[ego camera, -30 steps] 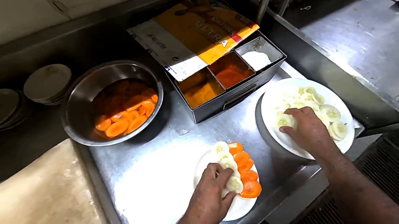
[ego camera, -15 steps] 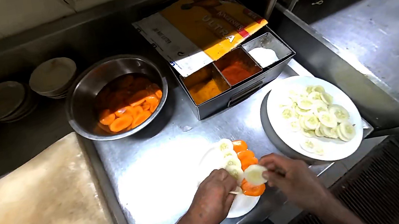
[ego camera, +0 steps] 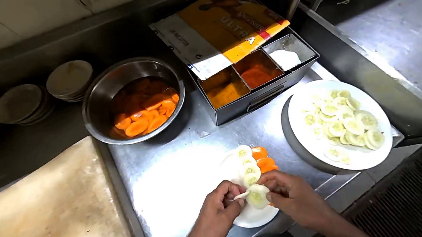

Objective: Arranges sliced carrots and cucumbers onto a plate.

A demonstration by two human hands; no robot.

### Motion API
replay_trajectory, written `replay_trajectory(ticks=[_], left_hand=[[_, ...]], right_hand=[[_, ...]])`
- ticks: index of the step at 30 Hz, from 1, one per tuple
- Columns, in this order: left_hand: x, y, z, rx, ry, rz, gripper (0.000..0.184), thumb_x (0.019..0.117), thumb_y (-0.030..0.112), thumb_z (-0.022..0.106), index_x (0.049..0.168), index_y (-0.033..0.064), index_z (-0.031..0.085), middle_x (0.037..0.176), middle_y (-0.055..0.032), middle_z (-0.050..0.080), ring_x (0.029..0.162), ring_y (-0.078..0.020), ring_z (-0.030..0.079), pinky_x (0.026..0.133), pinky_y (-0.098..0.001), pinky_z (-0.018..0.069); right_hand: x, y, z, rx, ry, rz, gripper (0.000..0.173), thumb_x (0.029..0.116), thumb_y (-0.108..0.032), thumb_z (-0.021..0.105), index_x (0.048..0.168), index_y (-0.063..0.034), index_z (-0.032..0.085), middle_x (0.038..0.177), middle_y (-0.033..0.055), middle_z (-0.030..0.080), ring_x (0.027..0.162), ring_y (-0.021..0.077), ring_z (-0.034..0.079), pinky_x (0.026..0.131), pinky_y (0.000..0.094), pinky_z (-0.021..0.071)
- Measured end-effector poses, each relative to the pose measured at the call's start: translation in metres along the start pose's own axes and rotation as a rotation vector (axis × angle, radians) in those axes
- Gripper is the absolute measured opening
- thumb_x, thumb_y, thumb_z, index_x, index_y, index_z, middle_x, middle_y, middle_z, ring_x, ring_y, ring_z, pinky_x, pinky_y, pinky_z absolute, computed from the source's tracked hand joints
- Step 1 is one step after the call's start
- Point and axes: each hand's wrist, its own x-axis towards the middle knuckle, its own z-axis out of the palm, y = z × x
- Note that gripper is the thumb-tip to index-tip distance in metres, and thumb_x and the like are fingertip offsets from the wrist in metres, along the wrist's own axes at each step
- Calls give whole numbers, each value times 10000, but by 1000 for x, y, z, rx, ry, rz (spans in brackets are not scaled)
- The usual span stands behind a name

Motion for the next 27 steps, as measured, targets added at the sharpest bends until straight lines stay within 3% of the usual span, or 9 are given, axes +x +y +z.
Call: replay_trajectory(ticks=[4, 9, 14, 18, 22, 25, 27], left_hand=[[5, 5, 9, -199, -19, -89, 202, 938, 102, 678, 1089, 37, 561, 1034, -73, 698, 792, -153, 700, 720, -315, 610], [7, 9, 14, -109, 11, -178, 257, 864, 100, 759, 1039, 68, 573, 873, -46, 663, 679, -137, 663, 624, -296, 584], [0, 12, 4, -63, 38, -217, 243, 865, 81, 740, 1061, 74, 594, 897, -52, 670, 664, -137, 658, 596, -295, 578], [-10, 12, -10, -120, 70, -204, 379, 862, 67, 730, 1222, 60, 610, 992, -54, 690, 717, -143, 677, 625, -290, 594], [-17, 9, -17, -168, 105, -163, 301, 863, 33, 721, 1157, 52, 662, 955, -39, 712, 722, -133, 686, 635, -279, 598], [-18, 7, -15, -198, 90, -132, 238, 876, 20, 706, 1110, 53, 681, 932, -33, 709, 709, -124, 681, 629, -273, 596], [-16, 7, -13, -208, 59, -126, 222, 886, 31, 700, 1106, 56, 681, 931, -31, 704, 702, -124, 676, 623, -274, 594]], right_hand=[[-2, 1, 2, 98, 47, -26, 256, 907, -101, 624, 1159, -85, 672, 891, -10, 708, 739, 79, 669, 671, 262, 572], [-4, -1, 8, 157, 105, -20, 202, 920, -96, 644, 1118, -71, 675, 875, -13, 715, 688, 69, 660, 606, 233, 558], [-5, 4, 8, -6, 183, 36, 199, 943, -120, 628, 1129, -90, 692, 897, -11, 726, 698, 66, 673, 627, 243, 571], [-4, 4, 7, -159, 163, 41, 230, 964, -149, 601, 1166, -92, 695, 948, 10, 741, 757, 86, 693, 704, 280, 586], [1, -3, 13, -361, 88, 23, 250, 995, -149, 590, 1205, -68, 698, 976, 84, 738, 813, 176, 707, 773, 351, 588], [5, 4, 20, -541, 193, -57, 234, 981, -165, 617, 1167, -54, 707, 935, 123, 723, 784, 257, 704, 745, 429, 591], [4, 10, 20, -605, 313, -169, 239, 958, -223, 667, 1116, -55, 730, 903, 118, 710, 745, 261, 698, 692, 433, 600]])
